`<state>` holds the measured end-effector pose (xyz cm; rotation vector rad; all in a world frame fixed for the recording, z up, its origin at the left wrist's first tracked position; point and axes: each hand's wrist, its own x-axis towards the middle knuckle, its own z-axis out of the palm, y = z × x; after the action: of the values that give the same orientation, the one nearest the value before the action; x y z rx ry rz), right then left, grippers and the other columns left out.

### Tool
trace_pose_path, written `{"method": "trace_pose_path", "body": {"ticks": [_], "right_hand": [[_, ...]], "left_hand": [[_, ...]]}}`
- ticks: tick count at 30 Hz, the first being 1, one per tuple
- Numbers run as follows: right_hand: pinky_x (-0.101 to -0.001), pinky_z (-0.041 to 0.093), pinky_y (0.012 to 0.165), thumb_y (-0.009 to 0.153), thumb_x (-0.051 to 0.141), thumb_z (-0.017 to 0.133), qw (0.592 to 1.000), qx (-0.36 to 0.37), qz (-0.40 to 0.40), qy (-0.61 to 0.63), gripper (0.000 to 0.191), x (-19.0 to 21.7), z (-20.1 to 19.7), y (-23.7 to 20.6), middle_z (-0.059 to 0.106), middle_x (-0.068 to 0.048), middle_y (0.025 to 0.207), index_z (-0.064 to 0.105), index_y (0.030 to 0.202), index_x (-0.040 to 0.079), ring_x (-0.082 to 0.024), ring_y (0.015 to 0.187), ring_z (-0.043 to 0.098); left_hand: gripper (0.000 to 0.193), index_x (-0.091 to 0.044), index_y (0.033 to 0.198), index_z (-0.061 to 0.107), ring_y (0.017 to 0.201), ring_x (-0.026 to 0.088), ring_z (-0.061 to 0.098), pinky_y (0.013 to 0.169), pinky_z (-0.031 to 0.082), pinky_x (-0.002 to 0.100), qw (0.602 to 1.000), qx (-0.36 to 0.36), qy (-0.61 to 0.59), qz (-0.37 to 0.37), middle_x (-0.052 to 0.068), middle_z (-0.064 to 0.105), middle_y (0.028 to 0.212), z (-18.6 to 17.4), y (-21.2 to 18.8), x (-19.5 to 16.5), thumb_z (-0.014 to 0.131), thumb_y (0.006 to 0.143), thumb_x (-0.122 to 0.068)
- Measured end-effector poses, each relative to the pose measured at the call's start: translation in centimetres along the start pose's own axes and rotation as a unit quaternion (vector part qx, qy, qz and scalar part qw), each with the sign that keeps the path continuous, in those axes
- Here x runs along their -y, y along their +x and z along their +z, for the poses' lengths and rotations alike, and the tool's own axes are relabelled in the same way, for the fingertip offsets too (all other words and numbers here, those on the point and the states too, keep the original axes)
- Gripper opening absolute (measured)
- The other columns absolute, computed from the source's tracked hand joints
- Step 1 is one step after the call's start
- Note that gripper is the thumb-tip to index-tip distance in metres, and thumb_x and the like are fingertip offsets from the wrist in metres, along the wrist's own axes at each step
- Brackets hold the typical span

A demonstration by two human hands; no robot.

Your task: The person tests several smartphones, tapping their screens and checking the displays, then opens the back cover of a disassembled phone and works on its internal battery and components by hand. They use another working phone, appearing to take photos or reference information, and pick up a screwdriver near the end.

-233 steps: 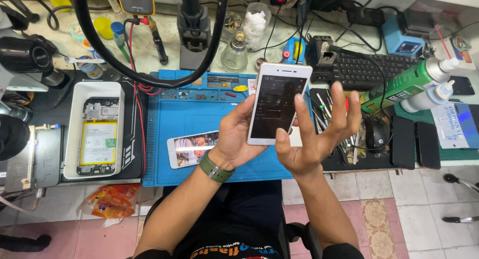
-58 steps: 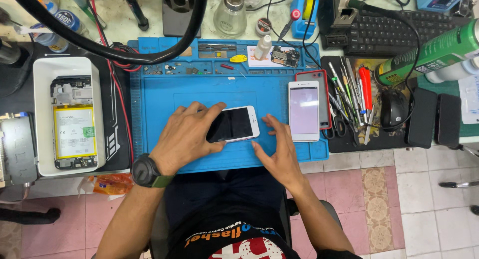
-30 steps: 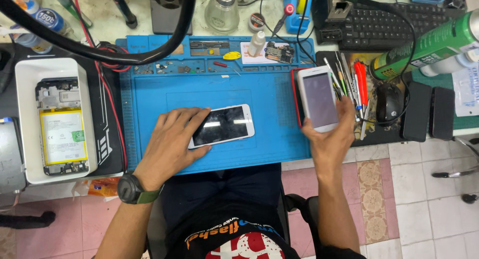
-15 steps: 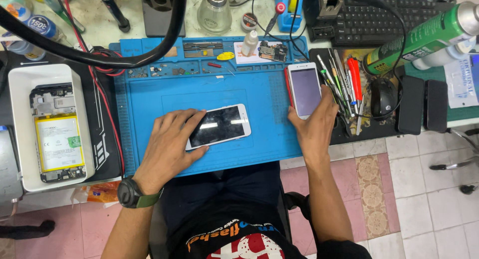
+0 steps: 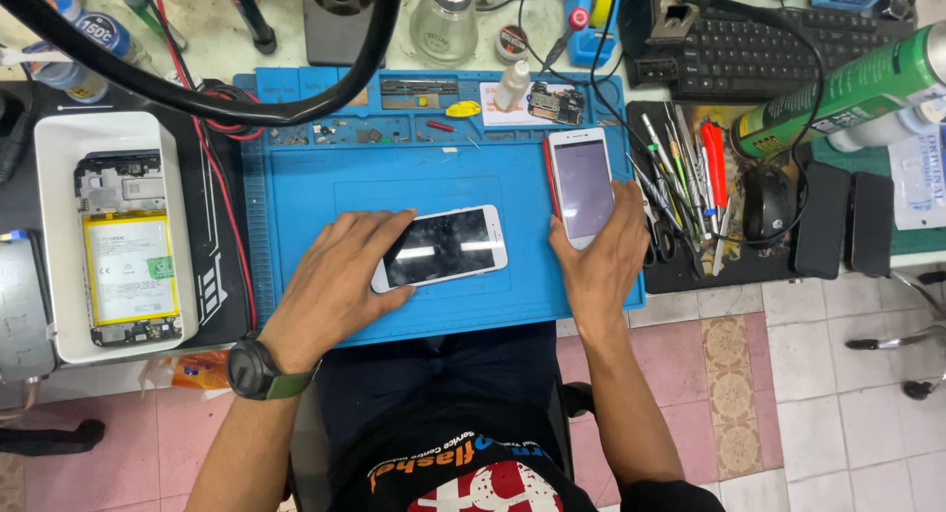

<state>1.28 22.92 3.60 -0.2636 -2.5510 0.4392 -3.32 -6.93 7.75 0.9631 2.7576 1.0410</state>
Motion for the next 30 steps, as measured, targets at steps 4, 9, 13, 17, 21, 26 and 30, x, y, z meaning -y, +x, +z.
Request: {"method": "trace_pose_path", "body": {"ticks": [4,9,13,17,21,26,30], "right_hand": [[-0.0527,0.04,0.104,0.081,0.026,0.087,1.0,0.014,-0.002,0.003,0.08,0.3,-0.5,-0.5,0.049,-0.026,0.143,0.046,0.142,-0.004,-0.044,0.131,0.05],[-0.0524,0.04,0.103,0.084,0.028,0.086,0.999,0.018,0.023,-0.019,0.077,1.0,0.2,-0.3,0.046,-0.028,0.148,0.047,0.143,-0.002,-0.045,0.127,0.05],[-0.0535,0.039,0.103,0.086,0.03,0.085,0.999,0.03,0.025,-0.003,0.078,1.2,-0.2,-0.2,0.042,-0.03,0.149,0.045,0.144,-0.004,-0.046,0.127,0.049],[-0.0506,0.041,0.109,0.096,0.02,0.08,0.996,-0.033,-0.058,0.063,0.06,1.3,-1.8,-1.8,0.049,-0.027,0.146,0.049,0.142,-0.004,-0.044,0.131,0.052],[-0.0447,0.049,0.103,0.097,0.007,0.075,0.987,0.007,-0.082,0.139,0.035,2.2,-2.3,-3.9,0.067,-0.013,0.127,0.062,0.129,0.003,-0.032,0.117,0.064],[-0.0425,0.051,0.097,0.09,0.009,0.078,0.966,0.111,-0.138,0.187,0.048,3.7,-1.0,-4.0,0.066,-0.017,0.128,0.059,0.133,-0.002,-0.035,0.113,0.062],[-0.0381,0.052,0.091,0.088,0.009,0.078,0.959,0.162,-0.059,0.223,0.054,4.6,-0.6,-3.6,0.066,-0.019,0.125,0.057,0.136,-0.003,-0.031,0.11,0.063]], "left_hand": [[0.085,-0.005,0.141,0.054,0.12,0.034,0.055,0.1,0.045,0.046,1.0,-0.009,0.001,0.015,0.015,0.062,0.131,-0.2,0.2,0.1,0.086,0.064,-0.02],[0.082,-0.004,0.138,0.055,0.118,0.033,0.057,0.096,0.046,0.046,1.0,-0.011,0.006,0.007,0.014,0.064,0.129,-0.2,0.4,-0.2,0.087,0.064,-0.021],[0.08,-0.005,0.14,0.054,0.12,0.033,0.058,0.092,0.051,0.043,1.0,0.0,-0.024,-0.018,0.014,0.066,0.127,-0.4,0.3,-0.4,0.085,0.067,-0.02],[0.079,-0.006,0.14,0.055,0.119,0.033,0.059,0.091,0.053,0.042,0.999,0.001,-0.048,-0.007,0.014,0.067,0.128,-0.9,0.3,-0.1,0.086,0.068,-0.02],[0.084,-0.006,0.144,0.052,0.118,0.034,0.059,0.097,0.051,0.043,0.998,-0.007,-0.065,0.024,0.016,0.066,0.13,-1.1,0.2,0.4,0.086,0.068,-0.019],[0.089,-0.006,0.147,0.048,0.123,0.035,0.055,0.101,0.049,0.043,0.997,-0.01,-0.071,0.015,0.017,0.062,0.134,-0.7,-0.3,0.3,0.087,0.067,-0.015],[0.088,-0.007,0.146,0.048,0.128,0.035,0.052,0.105,0.047,0.043,0.997,-0.015,-0.078,0.012,0.016,0.058,0.14,-0.4,-0.5,0.2,0.086,0.067,-0.012]]}}
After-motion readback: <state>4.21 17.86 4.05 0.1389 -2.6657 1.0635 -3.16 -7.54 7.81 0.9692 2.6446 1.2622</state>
